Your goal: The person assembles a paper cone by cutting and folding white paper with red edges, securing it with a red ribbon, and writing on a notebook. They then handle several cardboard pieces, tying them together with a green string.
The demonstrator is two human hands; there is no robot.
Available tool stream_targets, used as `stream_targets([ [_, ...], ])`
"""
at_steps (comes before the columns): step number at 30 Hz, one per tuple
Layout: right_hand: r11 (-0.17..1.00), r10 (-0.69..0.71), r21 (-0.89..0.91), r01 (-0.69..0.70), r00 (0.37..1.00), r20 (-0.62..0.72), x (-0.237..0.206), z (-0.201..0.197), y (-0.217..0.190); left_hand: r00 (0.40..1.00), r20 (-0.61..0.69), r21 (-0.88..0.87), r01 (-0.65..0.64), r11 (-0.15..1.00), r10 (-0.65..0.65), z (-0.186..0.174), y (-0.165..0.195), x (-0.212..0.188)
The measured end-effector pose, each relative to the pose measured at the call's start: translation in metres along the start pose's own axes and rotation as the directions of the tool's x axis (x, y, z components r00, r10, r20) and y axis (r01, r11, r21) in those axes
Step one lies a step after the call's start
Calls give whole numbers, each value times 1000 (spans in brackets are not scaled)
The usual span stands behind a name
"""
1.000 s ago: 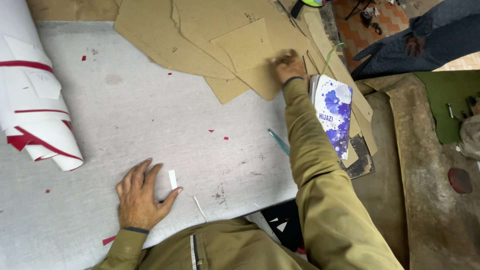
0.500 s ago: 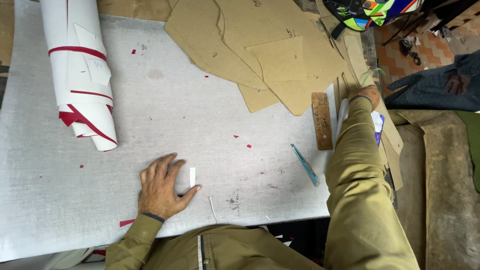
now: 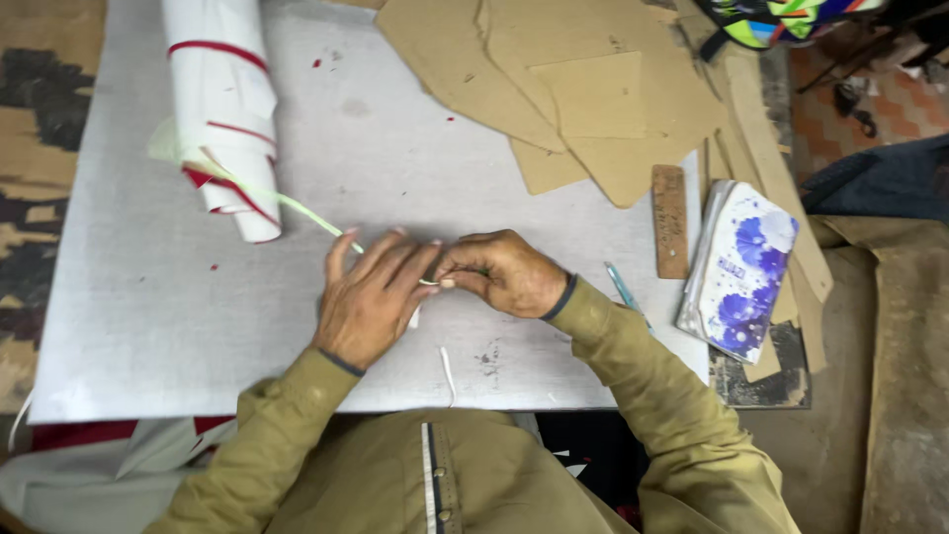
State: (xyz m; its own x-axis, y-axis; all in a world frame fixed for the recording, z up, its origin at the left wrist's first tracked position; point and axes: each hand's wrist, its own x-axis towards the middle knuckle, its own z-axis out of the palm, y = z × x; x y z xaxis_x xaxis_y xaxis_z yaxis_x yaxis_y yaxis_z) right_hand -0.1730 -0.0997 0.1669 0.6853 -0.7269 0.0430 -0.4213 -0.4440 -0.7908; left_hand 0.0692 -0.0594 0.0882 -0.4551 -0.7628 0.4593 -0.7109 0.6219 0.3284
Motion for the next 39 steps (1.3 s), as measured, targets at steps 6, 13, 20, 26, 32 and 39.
stream_targets([
  [6,988,157,-9,-157,987,28,-20,-29,4,960,263,-485,218,847,-96,-62,-42,-1],
  [13,974,212,-62,-220,971,-106,-64,-38,18,920,324,-406,345,847,-220,-105,-55,-13],
  [20,905,366,-9,-424,793,-487,-92,4,26,912,258,-369,398,840,-319,-124,-62,-75],
  [26,261,562,832,490,624,-544,-84,72,36,835,449,-366,497,786,-319,-92,-13,-116],
  [32,227,371,837,497,751,-547,-39,81,13,978,201,-500,153,852,-58,-80,-6,-63],
  [39,53,298,901,430,855,-425,-3,100,-22,965,-156,-850,-23,526,-209,-62,30,24],
])
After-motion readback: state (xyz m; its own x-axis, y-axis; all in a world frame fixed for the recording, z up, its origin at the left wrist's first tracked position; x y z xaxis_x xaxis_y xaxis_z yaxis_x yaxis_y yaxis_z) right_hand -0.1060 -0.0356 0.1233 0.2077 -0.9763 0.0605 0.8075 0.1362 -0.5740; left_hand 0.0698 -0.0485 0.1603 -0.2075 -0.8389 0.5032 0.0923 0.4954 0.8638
